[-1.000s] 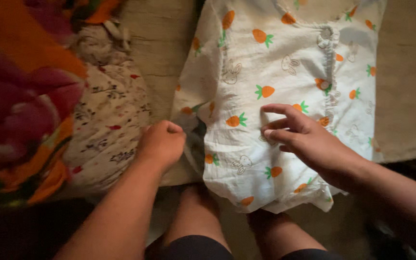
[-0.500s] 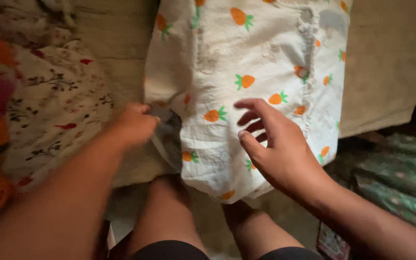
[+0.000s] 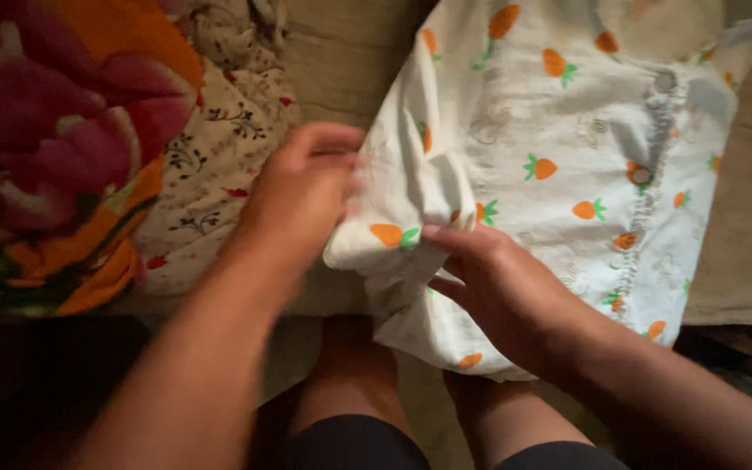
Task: The person removes baby clothes from a suitcase and folds them on a bed.
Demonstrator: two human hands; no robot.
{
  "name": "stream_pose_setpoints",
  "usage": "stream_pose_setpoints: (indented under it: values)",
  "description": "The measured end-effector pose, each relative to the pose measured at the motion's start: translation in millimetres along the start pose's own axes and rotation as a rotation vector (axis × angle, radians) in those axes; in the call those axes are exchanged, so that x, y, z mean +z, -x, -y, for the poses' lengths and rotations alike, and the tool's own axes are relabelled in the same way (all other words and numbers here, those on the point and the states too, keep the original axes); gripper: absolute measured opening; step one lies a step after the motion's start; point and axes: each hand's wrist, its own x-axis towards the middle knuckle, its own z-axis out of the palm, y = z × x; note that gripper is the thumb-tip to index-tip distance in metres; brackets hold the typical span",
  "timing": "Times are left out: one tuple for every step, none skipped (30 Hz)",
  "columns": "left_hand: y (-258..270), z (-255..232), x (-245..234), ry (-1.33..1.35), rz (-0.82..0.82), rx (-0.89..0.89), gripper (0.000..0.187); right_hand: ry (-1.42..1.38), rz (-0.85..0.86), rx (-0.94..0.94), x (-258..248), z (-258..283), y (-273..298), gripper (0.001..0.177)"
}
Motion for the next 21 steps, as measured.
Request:
stream_pose_setpoints:
  values:
    - [0.2,4.6,-6.4,-0.303,-0.081,-0.062,0.049,-0.069,-0.023,0.024,-4.5,2.8,1.5,0.048]
    - [0.2,11.0,-11.0,-0.606,-0.163,-0.122,0.067,-0.137,-0.046,0.048,-9.2,5.7,2.6,0.048]
    - [1.4,19.6,-14.3,-0.609,-0.166,-0.12,0.067,-0.139,-0.042,0.046,-12.9,8.9,3.0,0.048]
    - [3.6,29.0,-15.5,-0.621,0.025,-0.218,0.056,-0.052,-0.081,0.014,-17.2,12.9,3.8,0.048]
    - [8.2,37.5,-17.2,-0.626,0.214,-0.31,0.048,0.036,-0.116,-0.019,-20.9,16.6,4.6,0.049]
    - [15.7,44.6,-18.9,-0.627,0.205,-0.308,0.048,0.038,-0.108,-0.021,-23.5,19.5,6.7,0.049]
    - [23.5,49.5,-19.1,-0.589,0.213,-0.358,0.047,0.049,-0.088,0.012,-25.1,23.6,8.6,0.052]
    - [31.1,52.4,-18.2,-0.551,0.221,-0.407,0.046,0.062,-0.069,0.046,-24.3,27.3,9.7,0.055]
    - [39.2,54.2,-16.6,-0.553,0.209,-0.401,0.046,0.064,-0.058,0.039,-20.7,30.1,9.4,0.055]
    - [47.5,56.0,-14.2,-0.489,0.221,-0.331,0.046,0.012,-0.067,0.07,-16.0,32.6,9.4,0.056]
    - [54.3,57.6,-12.2,-0.425,0.237,-0.267,0.047,-0.043,-0.078,0.108,-11.5,33.7,10.9,0.056]
    - [57.4,56.9,-12.3,-0.426,0.228,-0.266,0.047,-0.042,-0.069,0.107,-7.8,35.7,12.0,0.056]
    - [59.9,54.6,-14.6,-0.615,0.04,-0.261,0.045,-0.12,-0.129,0.139,-4.6,37.8,12.5,0.052]
    - [64.3,52.7,-17.0,-0.802,-0.152,-0.259,0.048,-0.197,-0.188,0.173,-2.8,38.0,14.3,0.049]
    - [71.0,49.7,-20.3,-0.805,-0.164,-0.252,0.048,-0.196,-0.177,0.165,-1.3,36.7,15.6,0.049]
    - [79.8,46.0,-23.4,-0.613,-0.297,-0.199,0.05,-0.069,-0.13,0.146,-0.6,34.3,16.0,0.049]
    - [85.7,42.3,-21.8,-0.42,-0.421,-0.141,0.052,0.055,-0.086,0.123,-3.3,31.5,17.3,0.049]
    - [90.1,38.4,-17.1,-0.426,-0.427,-0.128,0.052,0.053,-0.077,0.11,-8.6,27.6,20.9,0.049]
    - [96.6,33.0,-13.6,-0.162,-0.404,-0.147,0.052,0.142,-0.02,0.088,-13.7,21.8,25.5,0.049]
    - [104.8,28.0,-9.3,0.101,-0.373,-0.163,0.053,0.231,0.036,0.065,-19.3,15.9,30.5,0.049]
    - [114.7,23.1,-4.7,0.094,-0.379,-0.146,0.053,0.229,0.047,0.049,-25.8,10.9,35.0,0.049]
